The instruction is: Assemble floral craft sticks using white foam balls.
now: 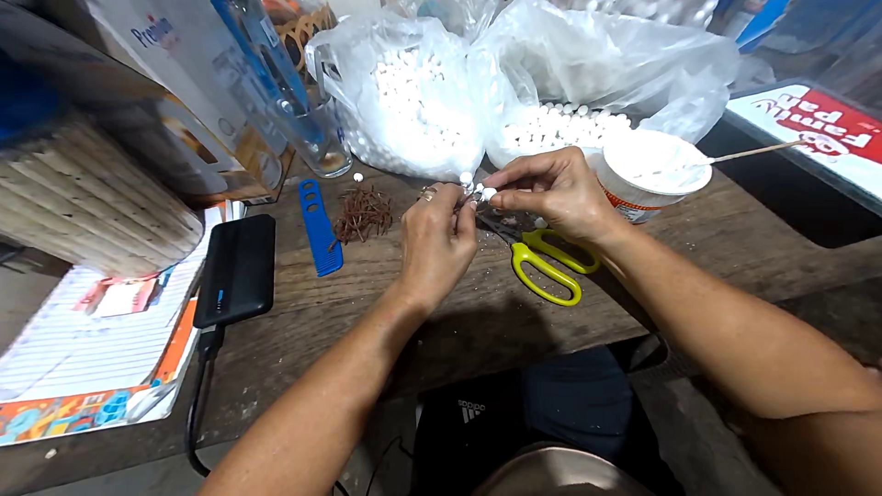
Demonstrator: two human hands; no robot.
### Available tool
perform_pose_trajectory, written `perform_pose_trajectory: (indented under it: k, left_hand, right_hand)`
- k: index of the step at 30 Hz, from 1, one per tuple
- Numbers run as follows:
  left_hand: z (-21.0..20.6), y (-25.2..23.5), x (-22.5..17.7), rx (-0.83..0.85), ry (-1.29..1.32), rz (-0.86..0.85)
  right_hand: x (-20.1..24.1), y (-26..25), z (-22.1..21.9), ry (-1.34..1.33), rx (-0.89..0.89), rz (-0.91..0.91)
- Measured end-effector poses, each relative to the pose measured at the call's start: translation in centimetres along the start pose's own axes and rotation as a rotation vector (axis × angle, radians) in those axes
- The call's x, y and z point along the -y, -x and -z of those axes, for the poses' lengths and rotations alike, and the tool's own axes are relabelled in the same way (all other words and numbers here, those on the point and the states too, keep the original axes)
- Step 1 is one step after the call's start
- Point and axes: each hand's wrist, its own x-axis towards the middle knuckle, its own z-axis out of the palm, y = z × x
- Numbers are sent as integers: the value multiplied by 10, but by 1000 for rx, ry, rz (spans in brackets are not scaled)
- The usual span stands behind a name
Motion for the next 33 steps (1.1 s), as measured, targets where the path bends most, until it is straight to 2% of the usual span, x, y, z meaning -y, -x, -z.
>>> perform_pose_trajectory:
  k: [8,26,29,31,33]
  left_hand:
    - [2,-1,-2,-15,3,-16]
    - [-5,-2,1,-61,88,-9]
    - [3,-3,-3,7,197,117]
    - [5,-7,0,27,267,208]
    - [4,-10,5,34,299,273]
  right_hand:
    - [3,1,0,74,13,74]
    - [4,1,-4,-40,-6,-92]
    - [6,-4,10,82,-53,-137]
    - [3,-4,17,282,-71,-168]
    - [1,-2,17,516,-1,-180]
